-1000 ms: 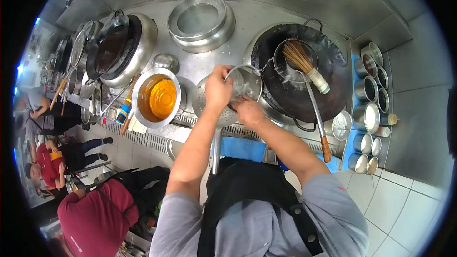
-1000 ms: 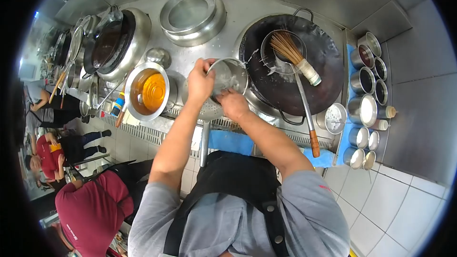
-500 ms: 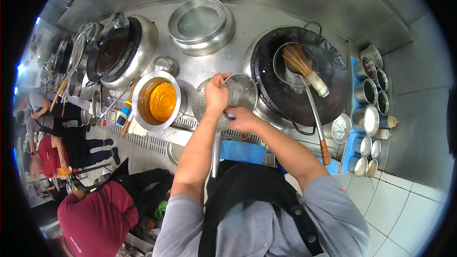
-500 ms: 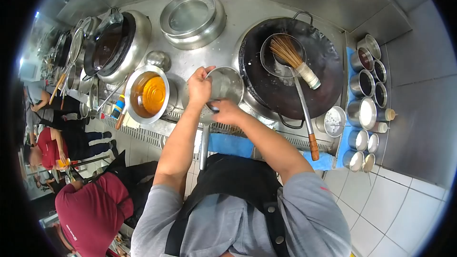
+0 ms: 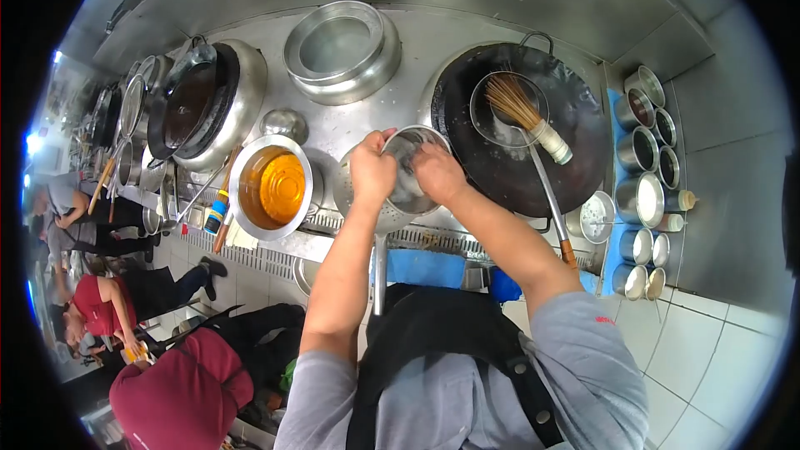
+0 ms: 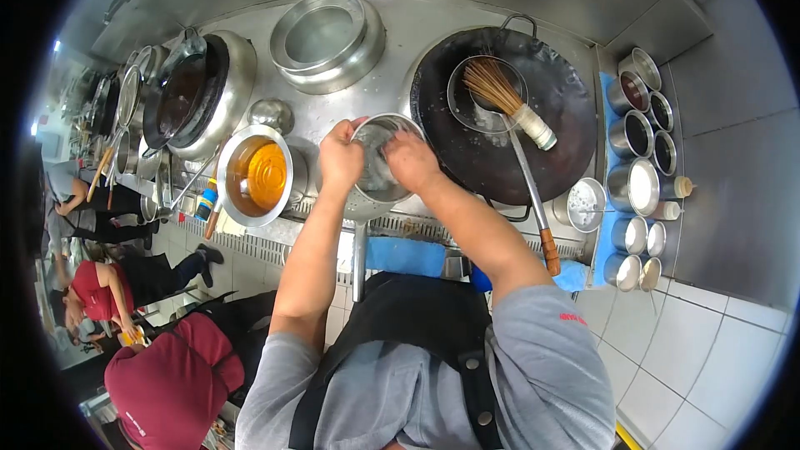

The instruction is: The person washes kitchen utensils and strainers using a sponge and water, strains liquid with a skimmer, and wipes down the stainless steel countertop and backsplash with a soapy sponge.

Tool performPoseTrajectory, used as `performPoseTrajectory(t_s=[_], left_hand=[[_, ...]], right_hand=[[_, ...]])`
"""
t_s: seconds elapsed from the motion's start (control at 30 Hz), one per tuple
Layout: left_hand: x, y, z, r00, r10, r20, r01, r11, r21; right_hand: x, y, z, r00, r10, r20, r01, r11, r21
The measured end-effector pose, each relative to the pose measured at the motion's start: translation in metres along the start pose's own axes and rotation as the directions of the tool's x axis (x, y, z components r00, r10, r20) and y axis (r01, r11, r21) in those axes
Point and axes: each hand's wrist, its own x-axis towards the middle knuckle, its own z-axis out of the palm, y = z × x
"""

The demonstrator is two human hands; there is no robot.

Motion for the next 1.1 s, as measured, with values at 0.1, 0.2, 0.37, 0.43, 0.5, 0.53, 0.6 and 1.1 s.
performPoseTrajectory(t_s=[0.1, 0.2, 0.37, 0.43, 0.5, 0.53, 0.6, 1.1], left_hand=[[-0.005, 0.008, 0.006, 0.999, -0.001, 0.035, 0.0, 1.0, 0.015], [-0.008, -0.016, 0.015, 0.983, 0.181, -0.03, -0.181, 0.983, 0.022], [-0.01, -0.06, -0.002, 0.979, 0.133, -0.155, -0.139, 0.99, -0.03], [-0.004, -0.12, 0.001, 0.976, -0.054, -0.21, 0.013, 0.981, -0.193], [-0.012, -0.142, -0.003, 0.97, 0.028, -0.242, -0.044, 0.997, -0.058], [-0.016, -0.153, -0.001, 0.97, -0.09, -0.224, 0.054, 0.985, -0.163], [-0.027, -0.156, -0.001, 0.961, -0.14, -0.237, 0.145, 0.989, 0.004], [-0.156, -0.161, -0.048, 0.969, -0.248, -0.001, 0.237, 0.924, 0.3]], right_hand=[[-0.012, -0.017, 0.023, 0.941, 0.174, 0.29, -0.258, 0.925, 0.28], [-0.01, -0.049, 0.013, 0.864, 0.238, 0.444, -0.465, 0.716, 0.521], [-0.019, -0.029, -0.021, 0.87, 0.143, 0.472, -0.412, 0.736, 0.537], [-0.034, -0.009, -0.052, 0.915, 0.234, 0.328, -0.398, 0.655, 0.642], [-0.052, 0.012, -0.109, 0.895, 0.369, 0.249, -0.42, 0.512, 0.749], [-0.068, 0.025, -0.139, 0.858, 0.442, 0.261, -0.446, 0.391, 0.805], [-0.11, 0.058, -0.172, 0.831, 0.553, 0.063, -0.347, 0.426, 0.835], [-0.399, 0.26, -0.028, 0.217, 0.958, -0.186, -0.899, 0.271, 0.344]])
